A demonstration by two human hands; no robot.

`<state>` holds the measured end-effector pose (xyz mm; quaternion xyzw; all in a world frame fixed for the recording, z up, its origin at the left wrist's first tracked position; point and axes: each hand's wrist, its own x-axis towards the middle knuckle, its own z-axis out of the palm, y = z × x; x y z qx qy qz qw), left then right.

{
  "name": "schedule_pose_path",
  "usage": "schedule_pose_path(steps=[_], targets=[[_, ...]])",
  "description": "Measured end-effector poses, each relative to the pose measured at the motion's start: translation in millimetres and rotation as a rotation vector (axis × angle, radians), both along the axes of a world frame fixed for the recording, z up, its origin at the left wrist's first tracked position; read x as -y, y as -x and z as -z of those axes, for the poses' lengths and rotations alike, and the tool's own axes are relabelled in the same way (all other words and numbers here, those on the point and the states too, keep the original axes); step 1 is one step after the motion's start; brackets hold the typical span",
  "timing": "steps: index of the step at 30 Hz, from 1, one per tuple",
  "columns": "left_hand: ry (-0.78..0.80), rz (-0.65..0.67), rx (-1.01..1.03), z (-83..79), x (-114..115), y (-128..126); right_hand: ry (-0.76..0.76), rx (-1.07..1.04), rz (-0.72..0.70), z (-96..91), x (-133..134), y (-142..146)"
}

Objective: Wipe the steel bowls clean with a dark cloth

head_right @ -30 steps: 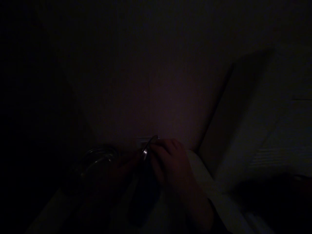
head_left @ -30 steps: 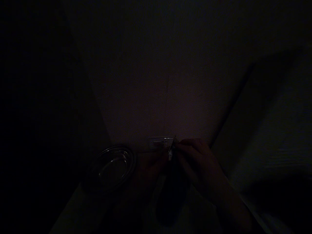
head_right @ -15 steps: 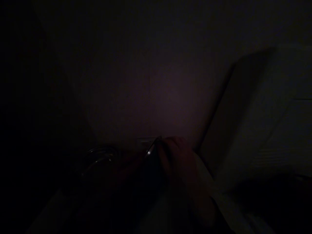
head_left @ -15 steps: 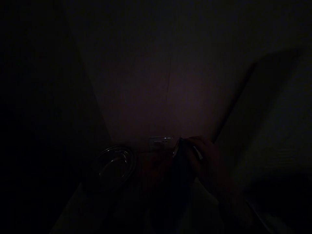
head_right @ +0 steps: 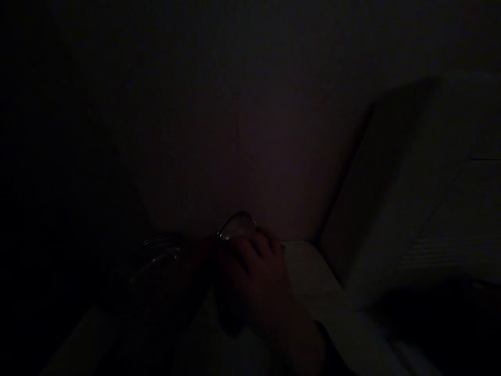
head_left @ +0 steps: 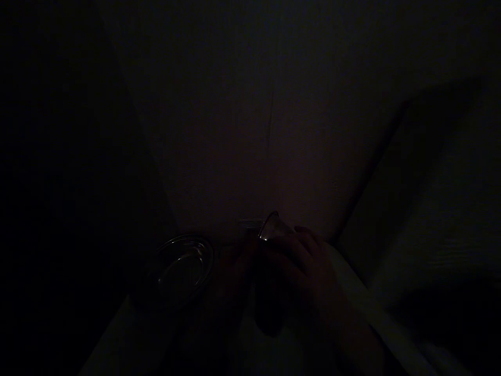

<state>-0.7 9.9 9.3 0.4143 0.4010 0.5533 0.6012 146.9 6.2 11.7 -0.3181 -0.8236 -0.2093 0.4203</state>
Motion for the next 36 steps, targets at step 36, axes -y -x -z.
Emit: schedule_pose_path(steps=[36], targets=[[-0.06,0.113,0.049,7.0,-1,4,0.196,-0.234,0.021,1.4,-4,-6]])
